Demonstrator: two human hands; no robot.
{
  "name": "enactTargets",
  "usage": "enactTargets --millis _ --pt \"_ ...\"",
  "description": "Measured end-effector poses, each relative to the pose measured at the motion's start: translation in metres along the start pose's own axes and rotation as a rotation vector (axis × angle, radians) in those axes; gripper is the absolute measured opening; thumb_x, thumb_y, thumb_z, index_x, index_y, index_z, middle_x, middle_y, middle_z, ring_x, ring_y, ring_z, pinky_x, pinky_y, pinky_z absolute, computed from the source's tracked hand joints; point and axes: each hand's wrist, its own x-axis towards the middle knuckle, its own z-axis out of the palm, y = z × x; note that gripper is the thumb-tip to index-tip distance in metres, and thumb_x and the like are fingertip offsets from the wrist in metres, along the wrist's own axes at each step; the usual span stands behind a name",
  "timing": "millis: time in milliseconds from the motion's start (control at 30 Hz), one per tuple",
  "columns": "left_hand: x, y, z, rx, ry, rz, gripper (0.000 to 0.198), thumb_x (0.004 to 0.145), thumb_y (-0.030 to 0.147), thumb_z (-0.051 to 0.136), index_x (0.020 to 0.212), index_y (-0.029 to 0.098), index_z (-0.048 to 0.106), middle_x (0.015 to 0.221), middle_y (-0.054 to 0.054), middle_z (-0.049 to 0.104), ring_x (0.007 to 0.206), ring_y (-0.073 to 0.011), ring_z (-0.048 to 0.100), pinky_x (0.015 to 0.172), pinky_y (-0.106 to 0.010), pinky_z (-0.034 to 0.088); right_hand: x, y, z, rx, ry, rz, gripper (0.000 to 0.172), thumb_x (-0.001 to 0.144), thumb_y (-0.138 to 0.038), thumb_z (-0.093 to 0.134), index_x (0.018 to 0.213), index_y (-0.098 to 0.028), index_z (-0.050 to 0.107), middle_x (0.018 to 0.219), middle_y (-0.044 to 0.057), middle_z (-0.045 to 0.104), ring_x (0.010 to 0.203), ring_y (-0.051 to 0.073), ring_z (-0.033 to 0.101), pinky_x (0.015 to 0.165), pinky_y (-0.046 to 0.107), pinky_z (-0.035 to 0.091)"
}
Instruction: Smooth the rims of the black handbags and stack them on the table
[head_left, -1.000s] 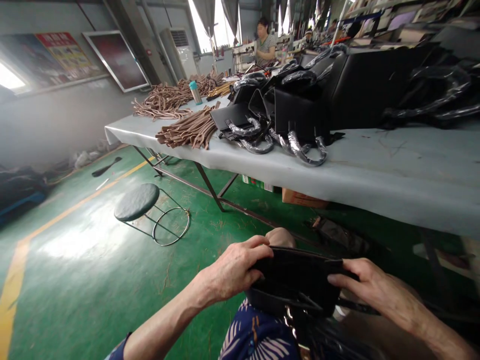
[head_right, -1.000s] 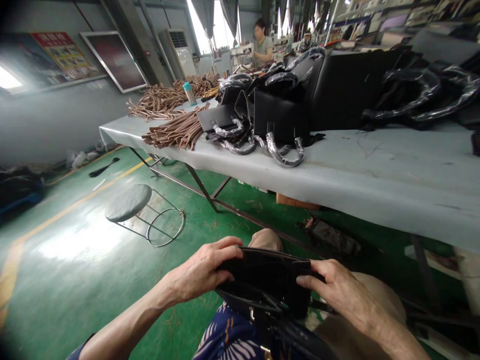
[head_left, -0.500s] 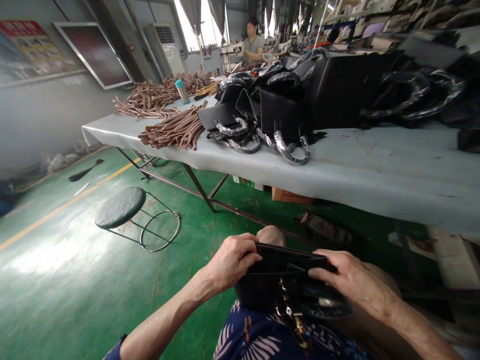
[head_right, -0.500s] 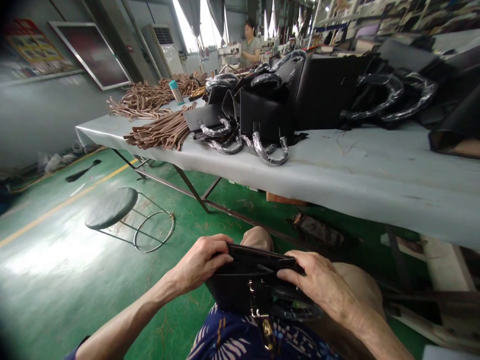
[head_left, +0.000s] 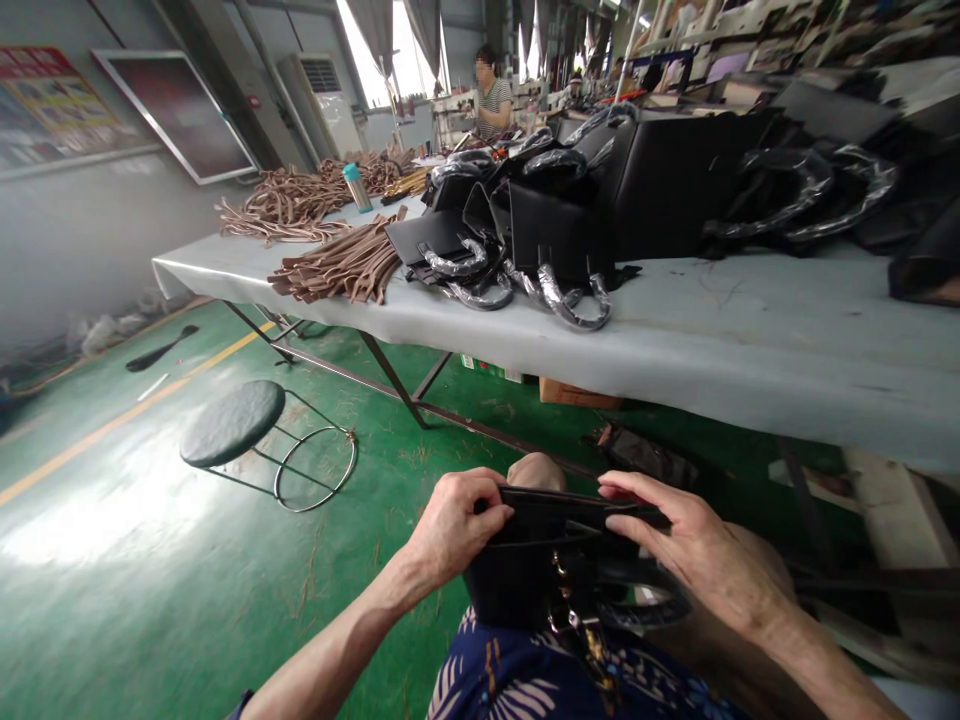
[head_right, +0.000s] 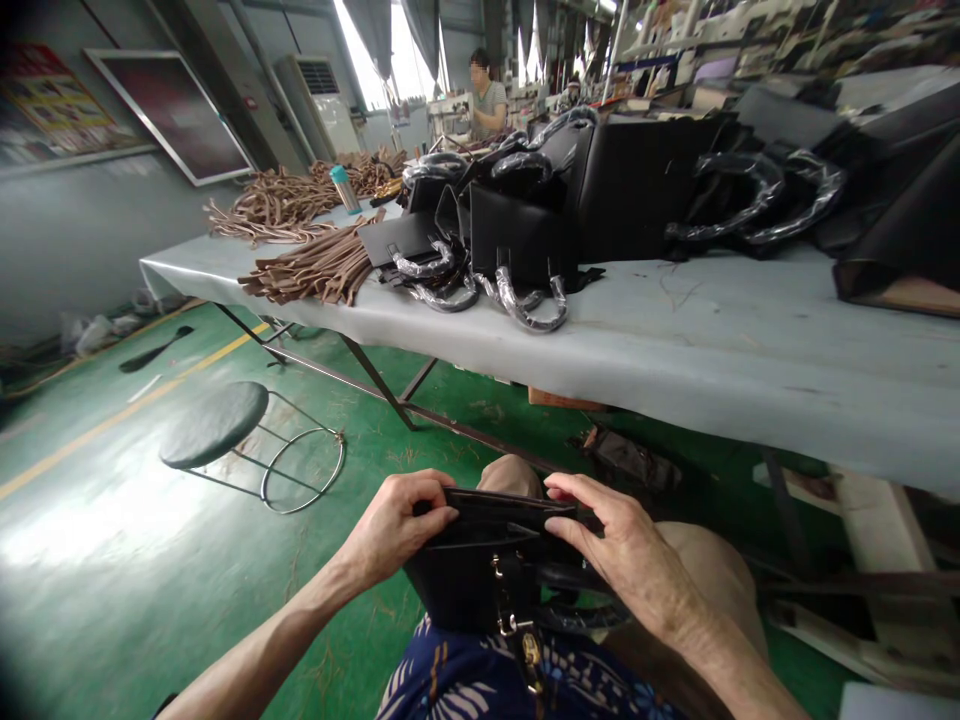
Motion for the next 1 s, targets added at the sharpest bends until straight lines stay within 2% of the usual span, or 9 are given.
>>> enactTargets --millis 167,300,400,533,633,733,800,900,1000 --pt "0.001 0.002 0.001 -0.002 -0.013 0.034 0.018 0.072 0.015 0.054 0.054 0.015 0.048 0.079 0.001 0.062 0.070 -0.0102 0.053 0.064 -0.019 0.038 0.001 0.006 0.008 -0.028 0.030 -0.175 0.025 0.079 -0.038 0.053 0.096 -0.023 0.064 0.101 0.003 0.067 0.093 0.019 0.062 0.084 0.028 0.050" --pt "0.001 0.002 0.002 0.010 -0.003 0.044 0.018 0.072 0.015 0.054 0.055 0.015 0.049 0.078 0.001 0.061 0.069 -0.0099 0.052 0.065 -0.019 0.038 0.001 0.010 0.016 -0.071 0.030 -0.211 0.027 0.083 -0.035 0.049 0.102 -0.022 0.061 0.107 0.005 0.064 0.099 0.020 0.059 0.090 0.033 0.046" --pt "0.001 0.002 0.001 0.017 -0.016 0.047 0.018 0.072 0.016 0.055 0.055 0.015 0.050 0.080 0.001 0.061 0.070 -0.0102 0.053 0.065 -0.019 0.038 0.002 0.002 0.017 -0.075 0.053 -0.247 0.028 0.084 -0.031 0.047 0.108 -0.023 0.058 0.115 0.005 0.059 0.106 0.020 0.054 0.096 0.036 0.042" --pt "0.001 0.005 0.001 0.017 -0.065 0.070 0.015 0.071 0.014 0.056 0.056 0.014 0.052 0.084 0.001 0.062 0.071 -0.0098 0.053 0.065 -0.019 0.038 0.008 -0.019 0.016 -0.112 -0.094 -0.313 0.024 0.081 -0.026 0.049 0.101 -0.026 0.063 0.124 0.004 0.054 0.115 0.021 0.047 0.098 0.039 0.039" --pt "0.000 0.007 0.001 0.019 -0.088 0.068 0.014 0.070 0.013 0.055 0.057 0.014 0.053 0.086 0.001 0.061 0.071 -0.0094 0.053 0.065 -0.019 0.039 0.013 -0.029 0.016 -0.222 -0.187 -0.350 0.029 0.079 -0.024 0.051 0.105 -0.029 0.063 0.132 0.002 0.047 0.121 0.023 0.040 0.101 0.043 0.035" --pt "-0.001 0.007 0.001 0.029 -0.091 0.056 0.014 0.070 0.014 0.055 0.056 0.014 0.054 0.088 0.001 0.061 0.070 -0.0094 0.053 0.064 -0.019 0.039 0.013 -0.030 0.016 -0.297 -0.231 -0.351 0.035 0.078 -0.038 0.054 0.111 -0.030 0.060 0.137 0.003 0.040 0.125 0.027 0.035 0.101 0.048 0.031" --pt "-0.002 0.006 0.000 0.032 -0.095 0.065 0.014 0.070 0.015 0.056 0.057 0.014 0.054 0.090 0.000 0.060 0.070 -0.0096 0.053 0.064 -0.019 0.039 0.012 -0.028 0.017 -0.309 -0.263 -0.345 0.049 0.070 -0.050 0.060 0.114 -0.028 0.059 0.139 0.006 0.037 0.126 0.031 0.032 0.101 0.052 0.028" --pt "-0.003 0.007 -0.001 0.031 -0.118 0.093 0.014 0.071 0.016 0.057 0.057 0.014 0.056 0.096 0.000 0.060 0.074 -0.0104 0.054 0.066 -0.019 0.040 0.012 -0.027 0.018 -0.298 -0.322 -0.338 0.064 0.057 -0.058 0.066 0.112 -0.027 0.060 0.141 0.007 0.034 0.127 0.035 0.029 0.102 0.053 0.025" --pt "-0.003 0.009 -0.001 0.026 -0.148 0.127 0.013 0.072 0.015 0.056 0.058 0.014 0.057 0.096 0.000 0.060 0.076 -0.0105 0.054 0.068 -0.019 0.040 0.017 -0.029 0.019 -0.288 -0.402 -0.298 0.060 0.055 -0.059 0.066 0.108 -0.030 0.063 0.139 0.006 0.038 0.124 0.035 0.033 0.100 0.053 0.028"
